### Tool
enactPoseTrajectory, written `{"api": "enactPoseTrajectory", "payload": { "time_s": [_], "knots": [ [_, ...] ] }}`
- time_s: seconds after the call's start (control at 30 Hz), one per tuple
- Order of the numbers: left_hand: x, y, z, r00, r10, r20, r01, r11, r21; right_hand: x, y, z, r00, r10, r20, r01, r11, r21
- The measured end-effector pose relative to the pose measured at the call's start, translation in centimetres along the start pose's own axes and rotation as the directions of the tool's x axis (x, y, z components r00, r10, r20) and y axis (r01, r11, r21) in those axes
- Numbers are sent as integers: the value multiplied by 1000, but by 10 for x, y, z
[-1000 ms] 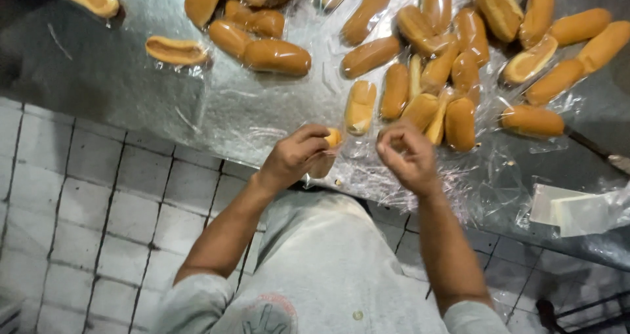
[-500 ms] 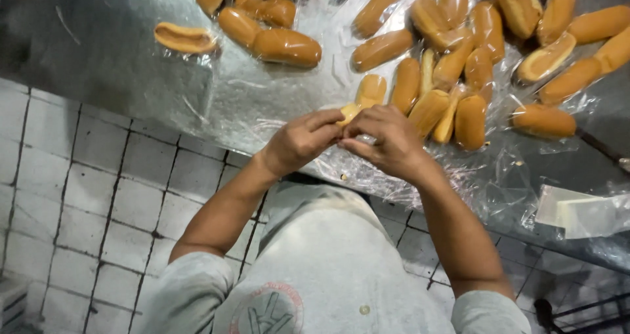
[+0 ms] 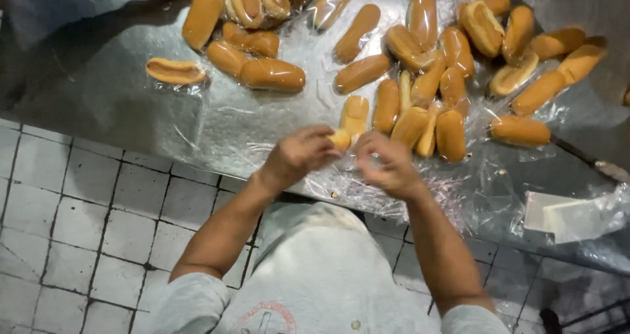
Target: Wrapping individual bread rolls in plastic wrap on a metal table in a bakery setting.
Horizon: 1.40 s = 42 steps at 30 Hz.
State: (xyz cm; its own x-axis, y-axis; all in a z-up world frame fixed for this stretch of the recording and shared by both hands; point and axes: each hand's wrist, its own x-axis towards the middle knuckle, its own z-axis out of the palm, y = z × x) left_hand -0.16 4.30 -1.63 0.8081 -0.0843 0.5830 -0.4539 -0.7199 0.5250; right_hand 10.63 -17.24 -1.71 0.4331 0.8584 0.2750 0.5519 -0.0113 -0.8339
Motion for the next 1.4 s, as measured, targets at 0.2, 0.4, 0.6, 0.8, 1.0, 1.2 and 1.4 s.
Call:
{"api": "enactPoseTrajectory", "payload": {
  "time_s": [0.2,0.4,0.6,0.8,1.0,1.2,1.4],
  "knots": [
    [62,11,-20,983,-182,-25,148,867,-475,19,-44,-73,892,49,-450,165,890,424],
    [74,17,-24,992,-127,4,122,945,-304,35,-77,-81,937,-349,1,245,656,-714],
    [67,34,-6,987,-38,-157,-4,966,-259,21,-82,-79,981,-71,-178,-1,927,-375],
    [68,50,-6,950,287,-126,-283,958,51,16,-73,-62,995,-86,-46,55,884,-465],
    [48,45,0,961,276,-30,-270,954,134,-8,-33,-32,982,-185,-37,161,926,-342],
    [47,44,-4,867,-482,126,375,465,-802,-37,-52,-72,840,315,-442,243,511,824],
    [55,50,6,717,-694,69,408,337,-848,-19,-20,-22,878,419,-230,-51,561,826]
  ]
}}
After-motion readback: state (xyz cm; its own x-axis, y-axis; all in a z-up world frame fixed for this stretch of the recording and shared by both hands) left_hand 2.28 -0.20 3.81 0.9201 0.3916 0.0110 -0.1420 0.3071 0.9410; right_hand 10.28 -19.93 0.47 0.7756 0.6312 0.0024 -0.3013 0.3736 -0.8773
